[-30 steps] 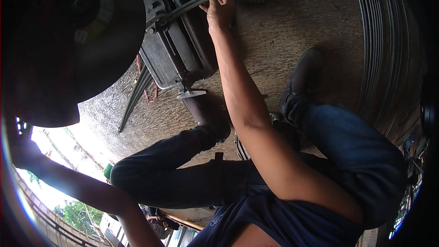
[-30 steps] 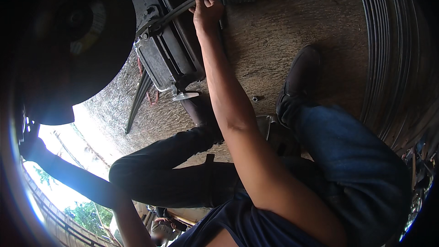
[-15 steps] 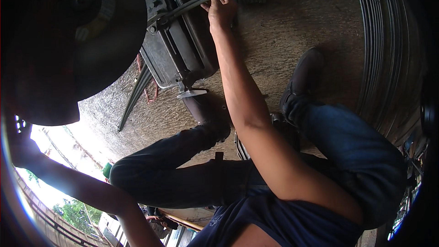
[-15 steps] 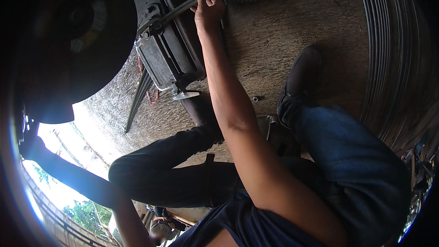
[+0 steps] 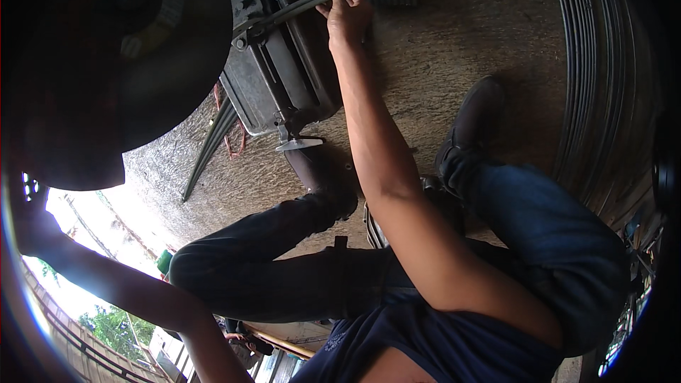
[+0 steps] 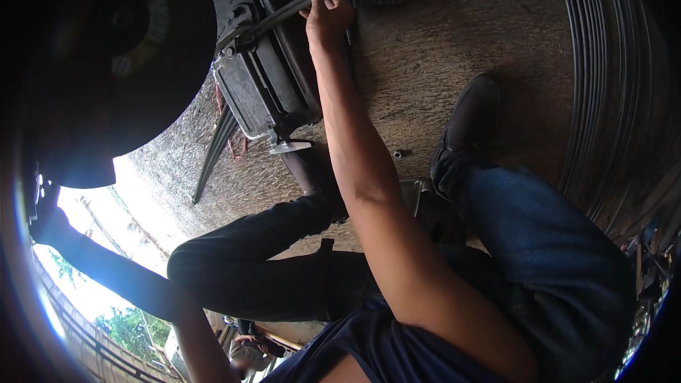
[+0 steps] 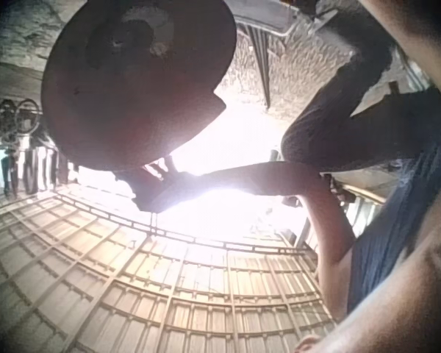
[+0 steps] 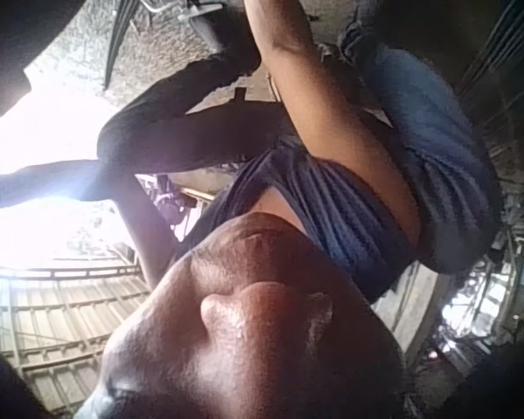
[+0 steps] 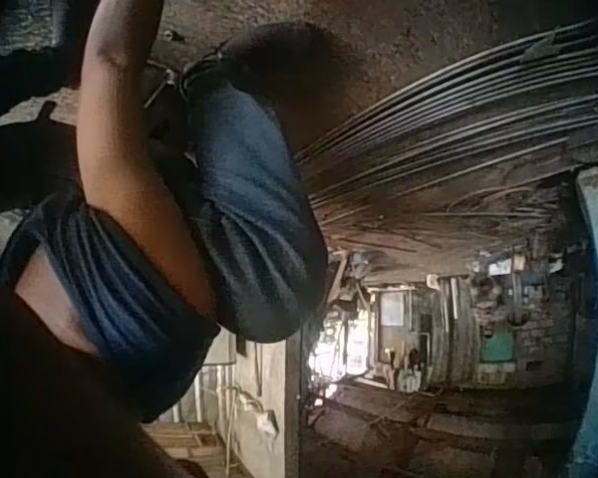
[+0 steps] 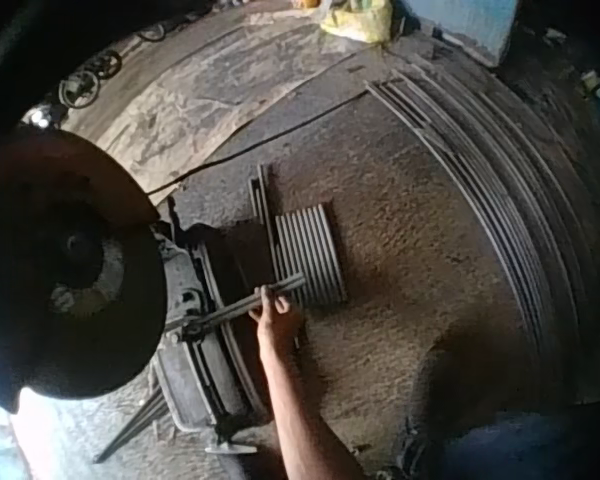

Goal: Cutting metal rods to length using a chop saw.

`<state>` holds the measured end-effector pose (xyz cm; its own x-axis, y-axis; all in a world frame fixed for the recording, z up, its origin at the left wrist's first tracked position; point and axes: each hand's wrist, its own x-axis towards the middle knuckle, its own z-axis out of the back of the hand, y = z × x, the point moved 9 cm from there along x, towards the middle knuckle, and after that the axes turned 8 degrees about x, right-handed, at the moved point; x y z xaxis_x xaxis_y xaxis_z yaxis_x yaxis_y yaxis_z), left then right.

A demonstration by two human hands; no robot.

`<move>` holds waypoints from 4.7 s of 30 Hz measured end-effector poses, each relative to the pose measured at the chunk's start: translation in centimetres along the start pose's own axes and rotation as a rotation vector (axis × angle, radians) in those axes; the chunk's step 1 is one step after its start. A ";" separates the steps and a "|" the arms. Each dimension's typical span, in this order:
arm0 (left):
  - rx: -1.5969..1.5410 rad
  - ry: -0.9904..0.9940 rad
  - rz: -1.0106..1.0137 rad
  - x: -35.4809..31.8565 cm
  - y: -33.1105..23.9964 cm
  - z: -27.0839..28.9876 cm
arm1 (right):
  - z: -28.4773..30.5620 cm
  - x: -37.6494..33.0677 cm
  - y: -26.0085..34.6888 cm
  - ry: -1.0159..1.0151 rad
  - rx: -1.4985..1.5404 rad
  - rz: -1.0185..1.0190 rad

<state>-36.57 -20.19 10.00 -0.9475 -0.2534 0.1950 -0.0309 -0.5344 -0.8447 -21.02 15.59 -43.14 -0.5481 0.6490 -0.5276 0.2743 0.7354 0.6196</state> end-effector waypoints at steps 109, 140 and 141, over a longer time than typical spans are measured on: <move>0.302 -0.097 -0.330 -27.7 14.1 -3.8 | 0.4 0.7 1.5 -0.159 -0.146 0.060; 0.476 -0.128 -0.452 -28.2 12.2 -4.6 | 0.8 1.4 1.1 -0.105 -0.289 0.115; 0.456 -0.146 -0.436 -28.2 12.3 -4.3 | 0.7 1.2 1.1 -0.108 -0.275 0.109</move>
<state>-11.58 -16.11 -8.02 -0.8246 -0.0251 0.5652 -0.2347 -0.8938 -0.3822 -20.82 17.36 -43.49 -0.4360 0.7491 -0.4988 0.0948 0.5894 0.8023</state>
